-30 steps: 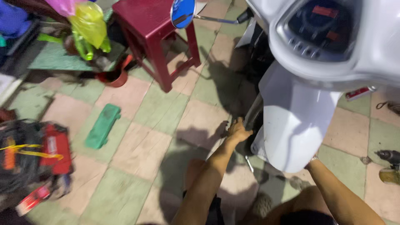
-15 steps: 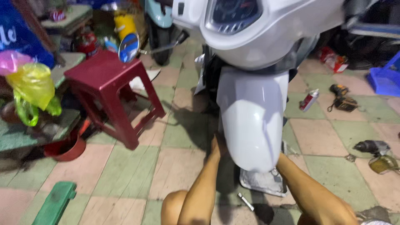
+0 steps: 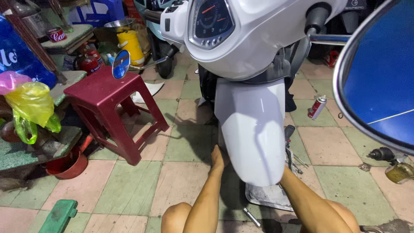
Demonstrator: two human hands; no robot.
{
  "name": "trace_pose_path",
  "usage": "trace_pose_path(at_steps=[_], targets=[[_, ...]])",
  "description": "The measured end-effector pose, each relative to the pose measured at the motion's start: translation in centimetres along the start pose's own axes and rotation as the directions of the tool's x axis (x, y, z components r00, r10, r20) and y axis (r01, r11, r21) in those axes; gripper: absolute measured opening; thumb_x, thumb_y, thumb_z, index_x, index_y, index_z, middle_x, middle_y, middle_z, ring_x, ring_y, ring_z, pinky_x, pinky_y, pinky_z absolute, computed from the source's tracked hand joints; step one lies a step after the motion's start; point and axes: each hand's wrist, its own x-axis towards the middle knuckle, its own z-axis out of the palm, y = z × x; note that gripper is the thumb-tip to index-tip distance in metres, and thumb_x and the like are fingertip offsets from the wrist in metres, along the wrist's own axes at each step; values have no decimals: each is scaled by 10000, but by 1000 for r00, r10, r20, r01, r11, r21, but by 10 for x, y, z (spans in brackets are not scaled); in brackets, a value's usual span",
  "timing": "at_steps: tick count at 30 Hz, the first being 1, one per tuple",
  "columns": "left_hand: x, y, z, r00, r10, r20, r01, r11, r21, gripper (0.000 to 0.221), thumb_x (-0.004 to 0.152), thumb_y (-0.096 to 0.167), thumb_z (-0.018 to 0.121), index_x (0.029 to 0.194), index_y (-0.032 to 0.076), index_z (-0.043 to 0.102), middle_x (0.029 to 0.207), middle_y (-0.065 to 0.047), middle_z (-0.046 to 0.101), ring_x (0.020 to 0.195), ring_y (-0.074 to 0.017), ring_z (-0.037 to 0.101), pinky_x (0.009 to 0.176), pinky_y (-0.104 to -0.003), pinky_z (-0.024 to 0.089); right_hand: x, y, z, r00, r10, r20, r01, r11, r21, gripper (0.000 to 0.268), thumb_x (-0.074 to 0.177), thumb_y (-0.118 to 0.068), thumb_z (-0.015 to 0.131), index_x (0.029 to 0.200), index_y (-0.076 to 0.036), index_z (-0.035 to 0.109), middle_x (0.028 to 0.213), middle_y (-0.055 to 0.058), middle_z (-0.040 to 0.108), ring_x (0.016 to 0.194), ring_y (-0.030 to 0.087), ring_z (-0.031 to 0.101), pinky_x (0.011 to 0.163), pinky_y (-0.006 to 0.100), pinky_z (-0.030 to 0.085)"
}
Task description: The person repairs a white scooter by removing plastic fairings, wiping internal components with a black cloth, and using a wrench and a metal sleeve to work on the steering column and handlebars.
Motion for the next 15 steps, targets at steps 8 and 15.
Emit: trace_pose_path(at_steps=[8, 15], targets=[[-17, 16, -13, 999, 11, -36, -25, 908, -418, 248, 881, 226, 614, 931, 22, 745, 960, -174, 792, 901, -307, 736, 784, -407, 564, 1, 2, 0, 1000, 4, 7, -3, 1000, -5, 360, 1032, -289, 513, 1269, -55, 652, 1074, 130, 729, 943, 261, 698, 803, 422, 545], [-19, 27, -16, 999, -43, 6, 43, 936, -349, 299, 790, 229, 772, 1037, 65, 735, 990, -87, 767, 931, -215, 719, 821, -377, 556, 2, -8, 0, 1000, -14, -5, 14, 1000, -22, 359, 1032, -287, 519, 1265, -52, 657, 1073, 130, 730, 943, 260, 699, 804, 422, 545]])
